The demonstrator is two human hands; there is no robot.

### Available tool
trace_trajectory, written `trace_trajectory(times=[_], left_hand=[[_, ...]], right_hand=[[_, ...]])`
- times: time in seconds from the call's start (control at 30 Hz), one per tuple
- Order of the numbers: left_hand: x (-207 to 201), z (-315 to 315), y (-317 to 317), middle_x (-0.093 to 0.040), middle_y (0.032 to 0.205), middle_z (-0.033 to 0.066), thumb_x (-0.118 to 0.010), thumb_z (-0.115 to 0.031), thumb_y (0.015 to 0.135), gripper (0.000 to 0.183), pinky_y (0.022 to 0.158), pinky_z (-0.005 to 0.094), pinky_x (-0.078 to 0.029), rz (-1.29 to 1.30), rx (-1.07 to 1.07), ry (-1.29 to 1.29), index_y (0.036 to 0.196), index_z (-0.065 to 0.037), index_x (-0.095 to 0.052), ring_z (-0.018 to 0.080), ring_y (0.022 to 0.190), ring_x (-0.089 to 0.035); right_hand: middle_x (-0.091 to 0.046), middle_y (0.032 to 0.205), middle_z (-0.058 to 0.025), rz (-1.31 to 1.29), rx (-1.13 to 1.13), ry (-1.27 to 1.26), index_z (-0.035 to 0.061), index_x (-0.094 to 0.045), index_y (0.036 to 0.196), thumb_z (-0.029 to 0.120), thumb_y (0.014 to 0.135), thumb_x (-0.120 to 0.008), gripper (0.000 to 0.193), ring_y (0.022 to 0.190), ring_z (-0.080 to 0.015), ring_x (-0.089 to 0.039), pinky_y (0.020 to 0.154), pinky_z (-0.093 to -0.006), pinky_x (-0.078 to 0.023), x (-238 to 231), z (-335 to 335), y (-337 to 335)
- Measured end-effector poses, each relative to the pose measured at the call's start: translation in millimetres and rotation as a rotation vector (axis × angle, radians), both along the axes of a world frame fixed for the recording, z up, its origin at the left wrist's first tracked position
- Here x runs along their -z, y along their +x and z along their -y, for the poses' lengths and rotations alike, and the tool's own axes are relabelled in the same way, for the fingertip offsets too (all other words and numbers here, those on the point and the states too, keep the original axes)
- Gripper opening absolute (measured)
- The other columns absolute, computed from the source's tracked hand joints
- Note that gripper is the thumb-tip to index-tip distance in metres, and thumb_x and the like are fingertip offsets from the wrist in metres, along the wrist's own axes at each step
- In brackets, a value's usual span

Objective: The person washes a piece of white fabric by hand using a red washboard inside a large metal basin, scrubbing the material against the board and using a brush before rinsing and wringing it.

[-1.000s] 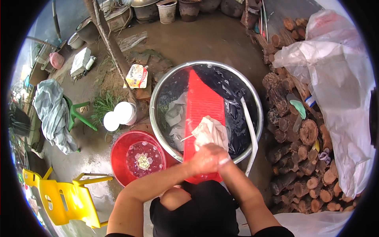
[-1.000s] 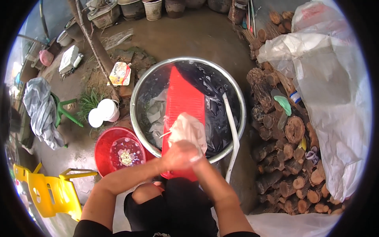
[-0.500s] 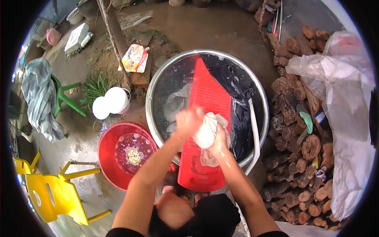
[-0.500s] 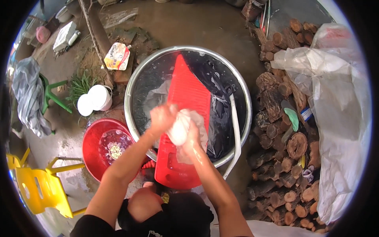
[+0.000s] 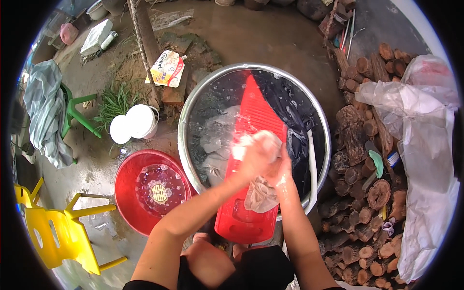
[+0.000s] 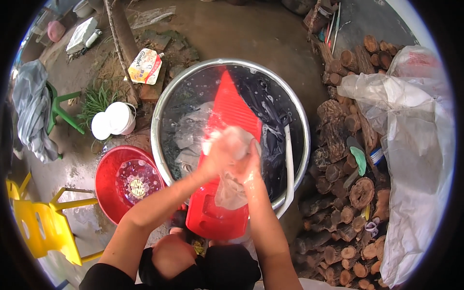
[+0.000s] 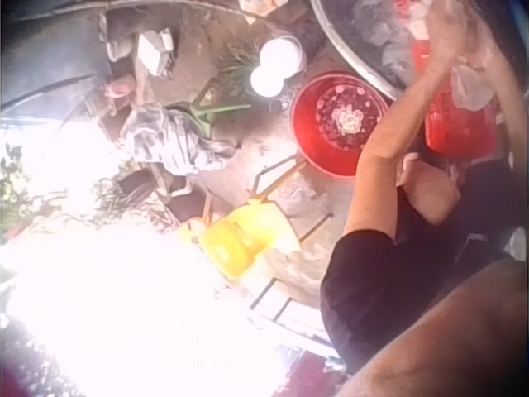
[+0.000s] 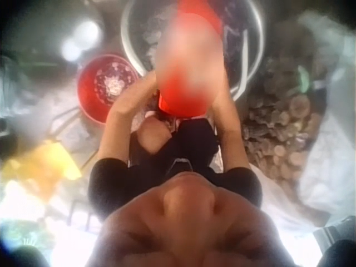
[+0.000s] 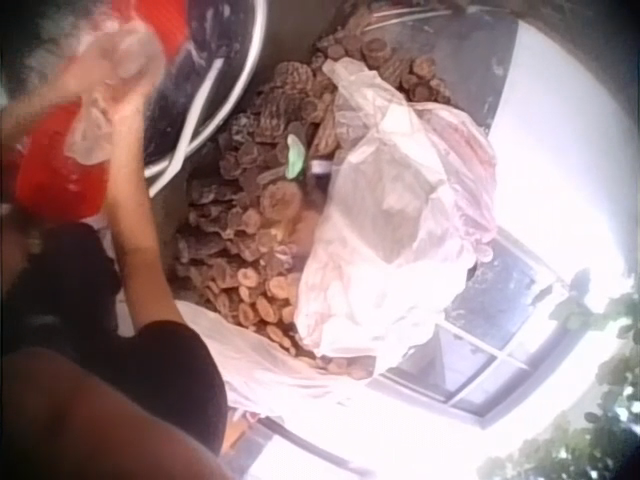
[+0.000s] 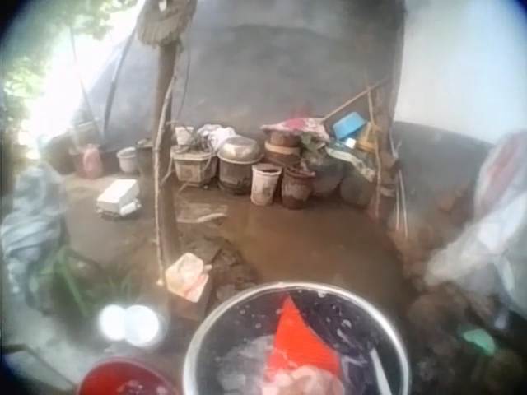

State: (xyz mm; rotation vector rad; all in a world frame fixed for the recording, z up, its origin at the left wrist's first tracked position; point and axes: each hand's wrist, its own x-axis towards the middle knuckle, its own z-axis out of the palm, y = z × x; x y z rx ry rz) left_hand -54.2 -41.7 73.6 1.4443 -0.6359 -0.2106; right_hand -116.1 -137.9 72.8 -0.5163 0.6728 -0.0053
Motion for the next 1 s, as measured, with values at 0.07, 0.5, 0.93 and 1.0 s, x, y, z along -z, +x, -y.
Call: trace_trajectory(times=[0.07, 0.5, 0.93, 1.0], left_hand=[[-50, -5, -49, -0.057, 0.077, 0.0149, -0.063, -0.02, 0.079, 0.016, 0.068, 0.0406, -0.045, 0.127, 0.12, 0.044, 0.08, -0.004, -0.058, 0.0321, 0.073, -0.058], [-14, -14, -67, -0.056, 0.076, 0.0122, -0.056, -0.023, 0.078, 0.018, 0.052, 0.0451, -0.047, 0.566, -0.043, 0.399, 0.088, -0.008, -0.058, 0.0284, 0.064, -0.06], [64, -114, 54, -0.054, 0.115, 0.0159, -0.066, -0.029, 0.081, 0.063, 0.09, 0.0371, -0.043, -0.438, -0.415, 0.33, 0.129, 0.001, -0.037, 0.0261, 0.104, -0.054], [63, -109, 44, -0.057, 0.11, 0.0252, -0.069, -0.018, 0.075, 0.072, 0.089, 0.0385, -0.044, -0.162, -0.188, 0.718, 0.133, 0.002, -0.033, 0.0352, 0.103, -0.057]], right_hand=[[-0.058, 0.103, -0.0143, 0.317, -0.234, 0.018, -0.0009, -0.048, 0.119, 0.04, 0.092, -0.042, 0.049, 0.093, -0.0246, -0.056, 0.083, -0.0378, -0.047, -16, 3, 8], [-0.06, 0.109, -0.0064, 0.034, 0.029, -0.065, 0.0044, -0.054, 0.114, 0.028, 0.094, -0.04, 0.034, 0.1, -0.0172, -0.058, 0.085, -0.032, -0.048, 24, -8, -5], [-0.058, 0.111, -0.0157, -0.046, -0.553, -2.167, -0.0002, -0.052, 0.117, 0.008, 0.078, -0.065, 0.042, 0.094, -0.0176, -0.058, 0.08, -0.0323, -0.047, 4, -21, -69], [-0.06, 0.096, -0.0196, -0.072, -0.415, -1.663, 0.0007, -0.061, 0.098, 0.005, 0.079, -0.058, 0.02, 0.082, -0.0312, -0.061, 0.074, -0.034, -0.048, 17, 1, -67]])
